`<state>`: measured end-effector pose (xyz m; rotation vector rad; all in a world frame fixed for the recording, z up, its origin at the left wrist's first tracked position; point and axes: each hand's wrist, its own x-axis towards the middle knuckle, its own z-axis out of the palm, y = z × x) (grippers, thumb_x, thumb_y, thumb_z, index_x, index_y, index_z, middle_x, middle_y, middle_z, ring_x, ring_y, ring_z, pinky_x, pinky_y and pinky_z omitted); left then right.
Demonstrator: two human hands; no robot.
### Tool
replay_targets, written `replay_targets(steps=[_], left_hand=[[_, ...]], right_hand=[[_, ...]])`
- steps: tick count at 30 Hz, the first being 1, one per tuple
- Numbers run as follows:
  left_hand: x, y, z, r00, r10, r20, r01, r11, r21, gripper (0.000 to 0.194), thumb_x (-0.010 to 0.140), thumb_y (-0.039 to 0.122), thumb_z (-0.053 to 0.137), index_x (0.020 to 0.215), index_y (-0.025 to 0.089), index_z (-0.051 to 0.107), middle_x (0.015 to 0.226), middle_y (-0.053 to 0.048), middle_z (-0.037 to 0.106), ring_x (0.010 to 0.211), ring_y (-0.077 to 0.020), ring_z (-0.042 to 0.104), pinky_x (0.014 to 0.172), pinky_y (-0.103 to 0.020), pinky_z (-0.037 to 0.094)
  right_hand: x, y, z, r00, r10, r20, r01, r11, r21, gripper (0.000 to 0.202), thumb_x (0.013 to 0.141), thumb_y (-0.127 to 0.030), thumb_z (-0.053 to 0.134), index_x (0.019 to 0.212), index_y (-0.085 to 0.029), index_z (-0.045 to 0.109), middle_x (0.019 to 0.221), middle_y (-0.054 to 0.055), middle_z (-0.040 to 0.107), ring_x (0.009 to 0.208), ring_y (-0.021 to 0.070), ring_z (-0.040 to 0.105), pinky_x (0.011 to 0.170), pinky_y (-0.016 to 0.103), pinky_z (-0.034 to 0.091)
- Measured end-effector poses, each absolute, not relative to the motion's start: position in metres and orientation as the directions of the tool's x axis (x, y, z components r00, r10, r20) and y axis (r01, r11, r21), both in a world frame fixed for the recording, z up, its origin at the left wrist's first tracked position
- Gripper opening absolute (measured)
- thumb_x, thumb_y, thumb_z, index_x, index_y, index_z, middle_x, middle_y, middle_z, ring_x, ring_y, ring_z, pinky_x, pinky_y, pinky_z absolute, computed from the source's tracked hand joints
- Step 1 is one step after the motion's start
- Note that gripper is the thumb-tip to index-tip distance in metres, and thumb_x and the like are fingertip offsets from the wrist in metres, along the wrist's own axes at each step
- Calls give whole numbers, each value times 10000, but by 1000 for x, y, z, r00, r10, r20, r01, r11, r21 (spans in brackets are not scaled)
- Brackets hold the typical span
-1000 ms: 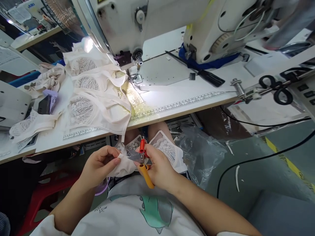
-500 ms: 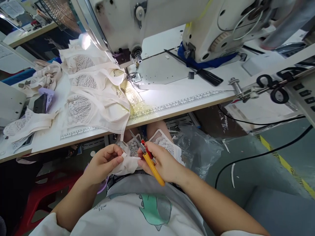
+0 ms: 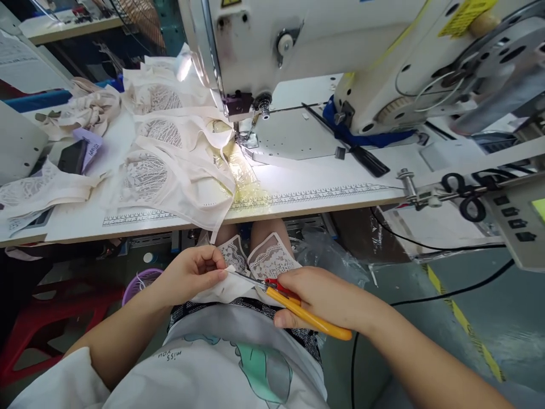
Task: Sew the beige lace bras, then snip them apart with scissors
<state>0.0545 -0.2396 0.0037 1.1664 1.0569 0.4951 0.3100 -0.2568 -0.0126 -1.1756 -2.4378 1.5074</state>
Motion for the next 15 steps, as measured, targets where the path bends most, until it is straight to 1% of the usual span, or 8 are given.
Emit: replay_targets(steps=[4,8,12,15], left_hand=[[52,-236,5,495,750,-438,211,385,898,172,683,233,653,665,136,513,588,33,492,513,-56,413,471,-172,321],[51,-233,9,518,724,-456,235,393,889,170,688,232,647,671,134,509,596,39,486,518,-52,405,473,-167,315],[51,-230,13,528,702,-478,287,383,878,167,697,238,642,679,135,512,598,41,482,521,-53,403,479,-170,312],[49,-225,15,555,687,-469,312,351,883,161,715,238,631,683,139,509,601,46,474,525,-53,395,482,-168,310]], right_hand=[[310,-254,-12,-714,555,-428,613,198,-765,463,760,-627,516,651,-199,378,615,-24,418,523,105,350,459,210,251],[311,-252,-12,-735,518,-437,604,208,-769,532,747,-715,436,659,-197,359,632,-24,392,537,102,327,470,213,250],[311,-252,-16,-735,506,-451,599,172,-782,552,742,-740,414,658,-197,353,633,-30,367,544,99,301,466,210,238],[309,-252,-19,-737,523,-428,581,166,-797,560,735,-742,428,639,-197,342,622,-37,345,542,96,292,465,210,228]])
